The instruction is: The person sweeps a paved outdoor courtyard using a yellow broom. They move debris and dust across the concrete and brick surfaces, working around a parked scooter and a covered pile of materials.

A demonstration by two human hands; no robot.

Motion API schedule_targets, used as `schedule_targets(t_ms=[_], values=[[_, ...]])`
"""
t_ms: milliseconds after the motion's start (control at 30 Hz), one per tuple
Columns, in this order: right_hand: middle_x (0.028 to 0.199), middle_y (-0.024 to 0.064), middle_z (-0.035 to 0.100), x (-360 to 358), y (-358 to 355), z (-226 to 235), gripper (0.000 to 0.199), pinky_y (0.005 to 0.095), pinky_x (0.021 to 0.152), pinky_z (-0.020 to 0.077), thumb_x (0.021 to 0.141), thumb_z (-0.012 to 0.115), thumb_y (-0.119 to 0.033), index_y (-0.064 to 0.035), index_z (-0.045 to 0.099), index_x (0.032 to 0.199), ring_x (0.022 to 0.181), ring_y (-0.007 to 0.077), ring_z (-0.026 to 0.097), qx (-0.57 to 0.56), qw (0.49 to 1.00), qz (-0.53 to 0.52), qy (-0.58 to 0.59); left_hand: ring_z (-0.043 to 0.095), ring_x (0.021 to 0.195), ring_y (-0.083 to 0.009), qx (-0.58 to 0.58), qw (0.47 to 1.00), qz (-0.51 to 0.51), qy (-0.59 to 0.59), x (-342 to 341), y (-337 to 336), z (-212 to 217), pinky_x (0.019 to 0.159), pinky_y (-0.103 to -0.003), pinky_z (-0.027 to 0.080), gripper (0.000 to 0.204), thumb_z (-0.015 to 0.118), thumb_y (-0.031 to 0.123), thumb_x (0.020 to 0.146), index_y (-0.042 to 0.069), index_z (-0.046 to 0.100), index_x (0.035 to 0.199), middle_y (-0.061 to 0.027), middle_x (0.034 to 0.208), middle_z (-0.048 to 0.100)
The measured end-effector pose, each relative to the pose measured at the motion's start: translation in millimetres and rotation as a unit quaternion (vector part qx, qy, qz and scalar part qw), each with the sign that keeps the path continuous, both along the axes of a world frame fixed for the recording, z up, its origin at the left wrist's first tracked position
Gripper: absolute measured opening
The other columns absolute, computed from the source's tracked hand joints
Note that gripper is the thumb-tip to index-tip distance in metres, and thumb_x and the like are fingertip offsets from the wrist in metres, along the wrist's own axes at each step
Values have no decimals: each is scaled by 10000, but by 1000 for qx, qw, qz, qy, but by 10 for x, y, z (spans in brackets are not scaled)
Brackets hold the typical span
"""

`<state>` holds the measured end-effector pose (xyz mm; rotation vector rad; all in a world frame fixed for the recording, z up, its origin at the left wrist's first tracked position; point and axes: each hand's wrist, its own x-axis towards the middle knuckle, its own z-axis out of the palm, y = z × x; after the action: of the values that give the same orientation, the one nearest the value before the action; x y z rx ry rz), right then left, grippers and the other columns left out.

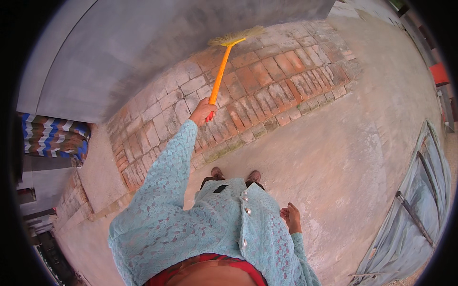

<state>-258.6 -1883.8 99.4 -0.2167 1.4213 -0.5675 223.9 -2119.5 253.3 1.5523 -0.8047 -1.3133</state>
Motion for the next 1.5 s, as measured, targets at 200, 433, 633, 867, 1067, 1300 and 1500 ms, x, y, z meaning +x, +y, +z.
schedule_targets(t_ms=[200,433,633,867,1067,1300,1500], values=[[756,122,552,-160,506,363,419,299,618,475,816,407,-154,-12,342,1204,665,197,558,10,999,-51,17,464,421,-149,58,998,-9,17,-306,-1062,-317,338,-279,377,115,522,27,650,17,447,736,-68,539,464],[773,138,558,-794,1539,-922,387,293,635,460,798,403,-128,32,402,1150,692,205,552,26,999,-27,27,426,352,-149,160,941,-237,-182,-1102,-707,-639,297,-280,345,150,480,14,655,-27,420,787,-87,510,461],[755,121,549,-7,605,128,402,294,607,465,814,402,-136,14,358,1184,667,190,545,25,996,-91,0,404,343,-101,143,942,-302,-33,-1057,544,-774,282,-251,309,330,498,14,622,-28,427,942,-39,532,449],[733,109,540,59,355,239,426,303,581,481,832,386,-123,9,294,1226,649,182,549,-3,994,-105,-15,401,376,-71,144,944,-270,119,-1042,1446,-244,309,-209,312,604,488,-8,644,6,311,1221,-14,596,447],[743,131,548,45,668,250,434,315,589,486,811,402,-120,-9,313,1221,628,203,554,61,985,-163,-12,393,381,-60,77,973,-215,27,-938,1012,2,313,-195,307,617,458,0,661,46,276,1249,-3,618,434],[754,141,550,-29,1032,-24,434,301,609,481,803,406,-112,-4,323,1215,649,202,558,80,986,-147,-14,400,379,-85,-1,990,-127,-61,-894,-697,-520,293,-221,311,424,455,-3,657,74,388,1068,-15,595,432],[789,152,558,-208,1724,-521,419,299,633,480,819,402,-126,15,330,1207,674,209,564,78,980,-181,-15,432,409,-114,75,991,-104,40,-1222,-2035,-786,330,-265,359,238,491,-4,649,47,384,855,-44,562,441]])
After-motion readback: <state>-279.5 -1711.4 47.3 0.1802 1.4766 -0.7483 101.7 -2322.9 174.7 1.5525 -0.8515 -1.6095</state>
